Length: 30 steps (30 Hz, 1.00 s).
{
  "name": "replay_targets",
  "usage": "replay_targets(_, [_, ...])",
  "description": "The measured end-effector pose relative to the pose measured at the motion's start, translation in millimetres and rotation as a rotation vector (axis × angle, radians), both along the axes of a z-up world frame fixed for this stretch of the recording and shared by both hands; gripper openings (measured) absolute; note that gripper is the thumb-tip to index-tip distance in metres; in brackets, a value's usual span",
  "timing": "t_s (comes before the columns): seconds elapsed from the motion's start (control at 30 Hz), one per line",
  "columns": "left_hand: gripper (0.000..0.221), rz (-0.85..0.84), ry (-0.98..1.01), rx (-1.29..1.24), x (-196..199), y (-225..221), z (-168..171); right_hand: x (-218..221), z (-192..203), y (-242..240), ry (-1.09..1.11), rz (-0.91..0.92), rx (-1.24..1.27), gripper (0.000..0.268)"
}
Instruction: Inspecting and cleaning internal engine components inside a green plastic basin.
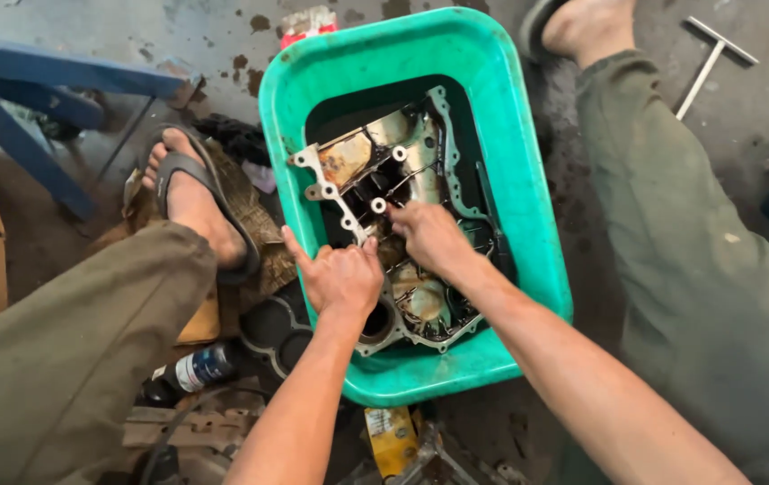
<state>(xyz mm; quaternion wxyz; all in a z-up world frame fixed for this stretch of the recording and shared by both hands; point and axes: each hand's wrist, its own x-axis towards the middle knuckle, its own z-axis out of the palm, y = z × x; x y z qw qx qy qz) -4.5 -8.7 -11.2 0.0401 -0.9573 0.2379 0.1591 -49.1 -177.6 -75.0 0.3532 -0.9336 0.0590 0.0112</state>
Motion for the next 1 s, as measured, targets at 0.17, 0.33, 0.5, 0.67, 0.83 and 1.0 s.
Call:
replay_targets(0.17, [0.067,0.011,0.035,0.033,3.8,-3.6,10.2,-5.2,27.3,1.5,0.057,-0.081,0.062,0.028])
replay_targets(0.33, [0.064,-0.002,-0.006,-0.032,3.4,2.8,1.6,11.1,2.3,-0.9,0.072,-0.093,-0.012,0.017])
replay_targets(0.5, [0.066,0.002,0.051,-0.024,9.3,-5.3,15.4,1.4,27.4,8.4,0.068,-0.167,0.058,0.03])
replay_targets(0.67, [0.067,0.007,0.037,-0.002,7.0,0.6,7.5,-9.1,8.1,8.0,0.058,-0.143,-0.022,0.032])
replay_targets(0.83, [0.067,-0.001,0.016,-0.03,0.9,-1.7,5.3,12.6,21.8,2.5,0.109,-0.133,-0.057,0.028])
replay_targets(1.0, [0.069,-0.001,0.057,0.01,9.1,-4.8,11.6,0.4,31.3,13.0,0.179,-0.181,-0.044,0.026])
